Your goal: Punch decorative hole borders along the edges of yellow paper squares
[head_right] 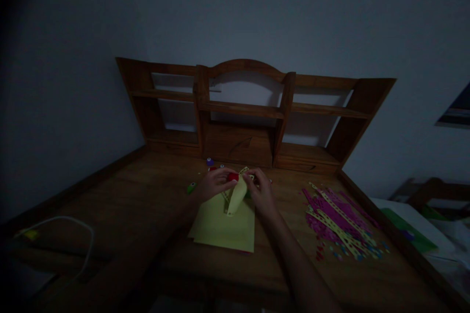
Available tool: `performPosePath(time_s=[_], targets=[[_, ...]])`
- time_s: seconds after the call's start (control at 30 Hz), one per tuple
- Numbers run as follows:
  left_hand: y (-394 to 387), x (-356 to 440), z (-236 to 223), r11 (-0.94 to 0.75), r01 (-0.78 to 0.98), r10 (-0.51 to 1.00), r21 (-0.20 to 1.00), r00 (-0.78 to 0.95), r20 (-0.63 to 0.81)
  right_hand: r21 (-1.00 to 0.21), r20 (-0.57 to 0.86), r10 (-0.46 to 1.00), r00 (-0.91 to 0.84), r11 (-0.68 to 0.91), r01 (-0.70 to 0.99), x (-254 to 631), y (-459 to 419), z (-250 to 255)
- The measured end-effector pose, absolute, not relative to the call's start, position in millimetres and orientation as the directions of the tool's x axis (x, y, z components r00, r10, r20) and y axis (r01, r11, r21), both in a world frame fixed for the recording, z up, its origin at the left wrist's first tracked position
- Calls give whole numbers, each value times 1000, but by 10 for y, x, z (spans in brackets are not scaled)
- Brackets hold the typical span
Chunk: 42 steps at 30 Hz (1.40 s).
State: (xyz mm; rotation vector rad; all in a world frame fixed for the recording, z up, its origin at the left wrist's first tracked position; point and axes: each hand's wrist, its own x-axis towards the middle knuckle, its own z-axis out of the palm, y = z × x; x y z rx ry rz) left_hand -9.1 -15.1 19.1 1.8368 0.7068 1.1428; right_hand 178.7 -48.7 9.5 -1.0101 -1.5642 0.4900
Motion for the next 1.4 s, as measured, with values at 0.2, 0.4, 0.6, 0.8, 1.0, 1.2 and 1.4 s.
performPosePath(time_s=[0.2, 0.4, 0.6, 0.8, 1.0, 1.2, 1.4], targets=[[-53, -89, 137, -440, -60, 800, 896, 427, 421, -863, 497, 859, 123, 475, 170, 1771, -474, 102], [236, -150, -73, -73, -184, 868, 980, 473, 153, -912, 397, 904, 161, 408, -44, 1791, -458, 88], [88, -125, 23, -243, -50, 897, 969, 370, 243, -932, 347, 932, 103, 355, -74, 1779, -429, 42], [-56, -102, 118, -475, 98, 836, 875, 359, 414, -934, 358, 931, 75, 358, 21, 1788, -408, -24], [-12, -120, 76, -547, 156, 808, 822, 357, 470, -910, 408, 911, 55, 401, 107, 1795, -382, -64], [-44, -111, 110, -536, 155, 815, 830, 350, 461, -912, 395, 918, -26, 396, 109, 1810, -385, -64], [-36, -113, 96, -436, 50, 835, 898, 393, 384, -896, 406, 911, -77, 413, 163, 1829, -387, -54]])
